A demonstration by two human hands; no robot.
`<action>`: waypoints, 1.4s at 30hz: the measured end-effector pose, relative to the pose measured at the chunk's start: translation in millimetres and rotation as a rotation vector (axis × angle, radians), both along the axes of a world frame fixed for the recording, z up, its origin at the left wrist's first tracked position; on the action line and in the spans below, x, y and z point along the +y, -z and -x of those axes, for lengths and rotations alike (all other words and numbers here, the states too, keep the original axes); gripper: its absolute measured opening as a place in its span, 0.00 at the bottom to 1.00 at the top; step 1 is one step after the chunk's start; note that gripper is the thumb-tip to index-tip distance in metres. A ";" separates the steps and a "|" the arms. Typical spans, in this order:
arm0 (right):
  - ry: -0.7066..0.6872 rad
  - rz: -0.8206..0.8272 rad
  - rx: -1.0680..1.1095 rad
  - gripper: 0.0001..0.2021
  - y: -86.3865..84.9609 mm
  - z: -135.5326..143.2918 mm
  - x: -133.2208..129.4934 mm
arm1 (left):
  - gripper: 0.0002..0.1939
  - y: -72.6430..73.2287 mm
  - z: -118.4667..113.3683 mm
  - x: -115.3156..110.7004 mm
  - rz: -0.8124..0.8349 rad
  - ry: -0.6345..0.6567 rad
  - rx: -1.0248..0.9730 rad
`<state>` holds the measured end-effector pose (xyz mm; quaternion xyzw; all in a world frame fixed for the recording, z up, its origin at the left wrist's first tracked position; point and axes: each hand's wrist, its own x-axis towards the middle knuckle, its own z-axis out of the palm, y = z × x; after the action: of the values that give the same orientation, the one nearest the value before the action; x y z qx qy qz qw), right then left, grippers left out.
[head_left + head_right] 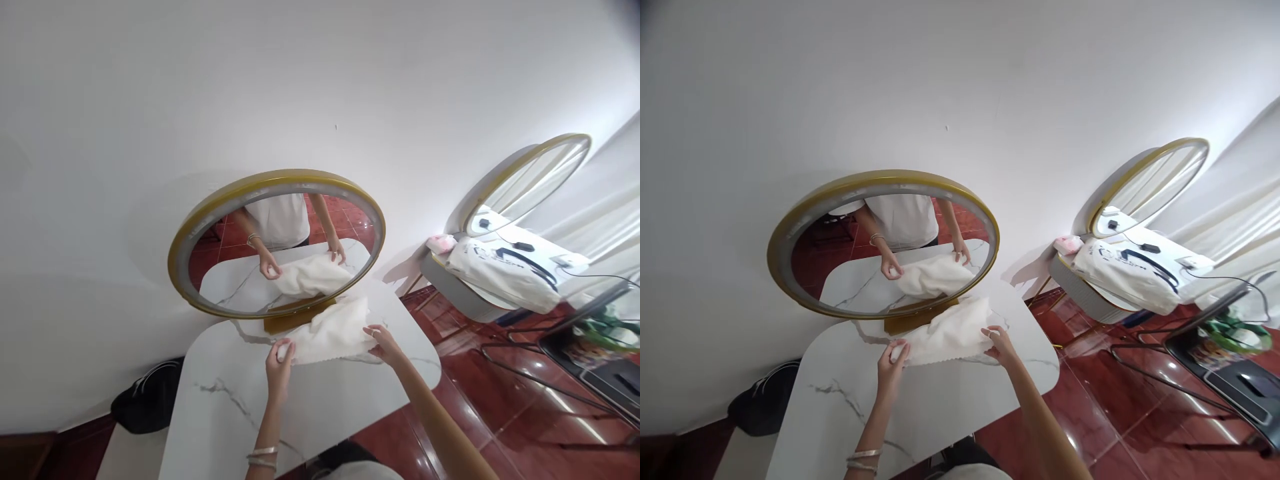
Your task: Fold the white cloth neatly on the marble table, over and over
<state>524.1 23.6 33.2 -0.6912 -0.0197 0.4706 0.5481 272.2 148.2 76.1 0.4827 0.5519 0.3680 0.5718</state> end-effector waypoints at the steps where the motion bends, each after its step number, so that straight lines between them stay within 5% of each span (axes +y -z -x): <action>1: -0.026 0.019 0.029 0.21 -2.7 0.6 -0.6 | 0.30 -1.4 0.7 -0.2 -0.007 0.003 -0.011; 8: -0.047 0.109 0.153 0.16 -17.6 5.9 -3.6 | 0.30 -4.3 1.8 -4.3 -0.039 0.036 -0.039; 14: 0.013 0.026 0.127 0.15 -29.8 4.2 -42.3 | 0.29 -7.3 18.0 -7.9 -0.049 0.136 0.035; 20: 0.044 0.034 0.137 0.20 -42.3 -8.3 -95.2 | 0.31 -36.3 23.9 -29.3 0.074 0.336 -0.002; 24: 0.028 -0.010 0.110 0.18 -55.7 -25.4 -110.3 | 0.32 -51.0 13.5 -44.1 0.132 0.355 -0.010; 29: -0.024 -0.175 0.177 0.18 -87.4 -53.0 -121.7 | 0.27 -63.0 -2.2 -57.7 -0.050 0.295 0.109; 36: -0.102 -0.283 0.346 0.17 -137.5 -92.1 -152.2 | 0.16 -95.5 -17.5 -82.7 -0.364 0.233 0.569; 39: -0.114 -0.246 0.350 0.16 -152.2 -101.0 -169.4 | 0.15 -110.4 -19.5 -97.5 -0.362 0.275 0.635; 42: -0.096 -0.141 0.343 0.18 -162.0 -107.0 -193.4 | 0.16 -129.5 -16.1 -119.8 -0.188 0.354 0.612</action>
<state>631.1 -169.8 195.2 -0.5590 0.0082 0.6046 0.5674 288.3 28.4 205.6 0.7090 0.5692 0.1507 0.3881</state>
